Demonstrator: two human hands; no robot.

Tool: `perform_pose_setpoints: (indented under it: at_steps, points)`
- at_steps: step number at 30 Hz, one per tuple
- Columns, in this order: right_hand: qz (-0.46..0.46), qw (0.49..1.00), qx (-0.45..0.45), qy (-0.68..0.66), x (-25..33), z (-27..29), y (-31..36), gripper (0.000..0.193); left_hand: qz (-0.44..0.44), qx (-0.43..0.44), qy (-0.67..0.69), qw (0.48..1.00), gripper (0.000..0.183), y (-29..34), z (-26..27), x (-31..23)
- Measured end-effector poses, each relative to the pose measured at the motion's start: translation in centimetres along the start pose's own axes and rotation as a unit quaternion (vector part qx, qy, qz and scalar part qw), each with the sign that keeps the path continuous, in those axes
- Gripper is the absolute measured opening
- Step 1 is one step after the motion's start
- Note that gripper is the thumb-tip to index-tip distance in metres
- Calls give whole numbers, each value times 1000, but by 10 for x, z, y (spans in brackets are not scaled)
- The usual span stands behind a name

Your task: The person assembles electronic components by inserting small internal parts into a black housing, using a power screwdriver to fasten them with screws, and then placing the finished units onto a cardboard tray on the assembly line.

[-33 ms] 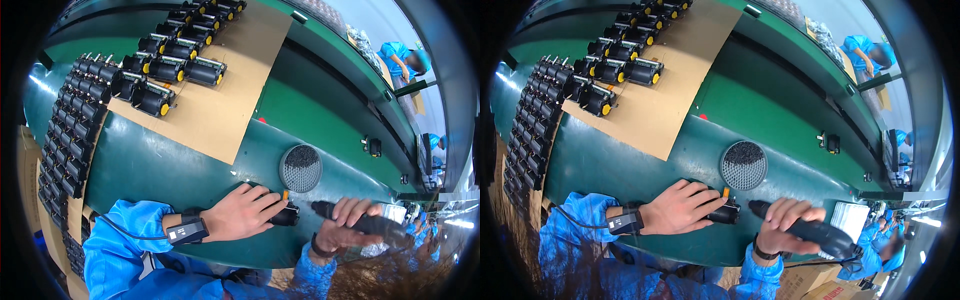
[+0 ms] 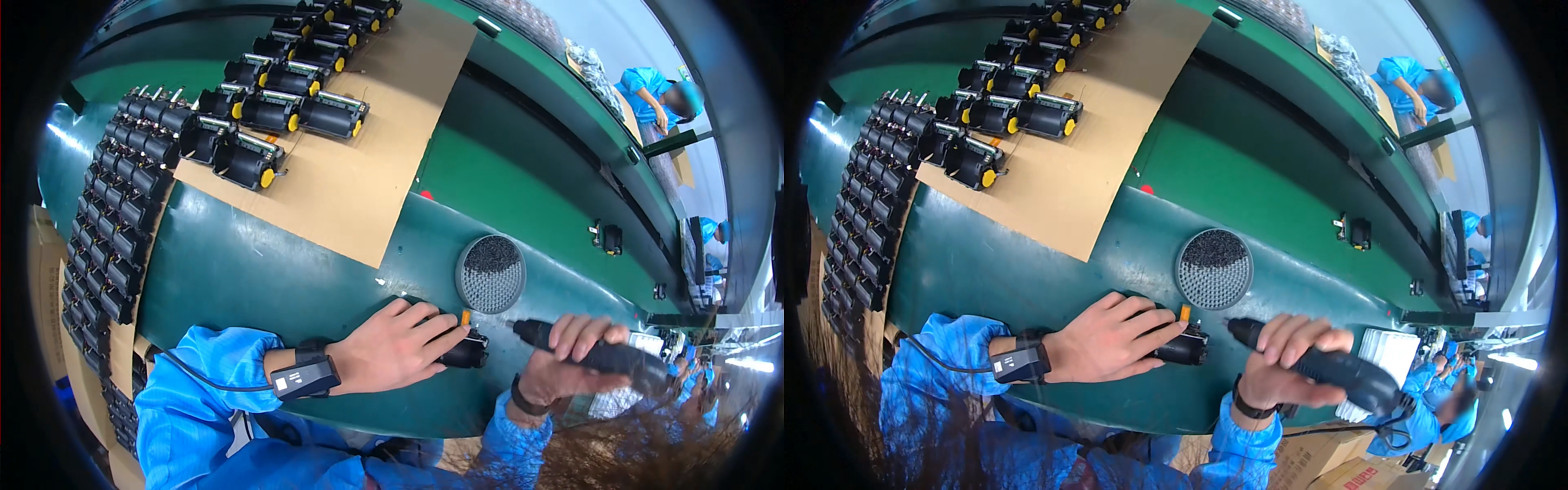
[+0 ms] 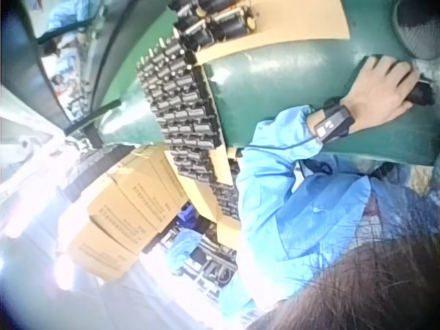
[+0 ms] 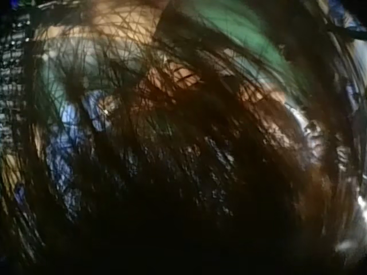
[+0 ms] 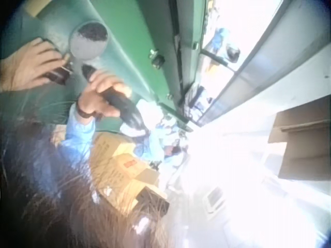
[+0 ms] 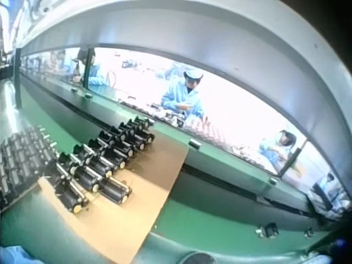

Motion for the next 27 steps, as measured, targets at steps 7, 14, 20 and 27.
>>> perform_pose_setpoints:
  at_steps: [7, 14, 20, 27]
  points:
    - [-59, 995, -26, 75, -49, 6, -20, 71, 13, 5, -2, 1000, 59, 0, 0, 3]
    - [-67, 995, -25, 71, -60, 5, -17, 71, 20, 14, 6, 1000, 58, 3, -1, 4]
    - [-70, 995, -24, 74, -59, 4, -17, 71, 19, 13, 11, 1000, 58, 2, 0, 3]
    - [-69, 993, 22, 96, -61, 0, -19, 70, 20, 14, 2, 1000, 59, 2, -3, 3]
Point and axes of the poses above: each hand's wrist, its own y-axis away from the middle knuckle, its own z-axis out of the back of the hand, x = y × z, the point moved 4 cm from there along -y, towards the middle knuckle, and after that the axes turned 5 degrees about y, right-handed, at the moved point
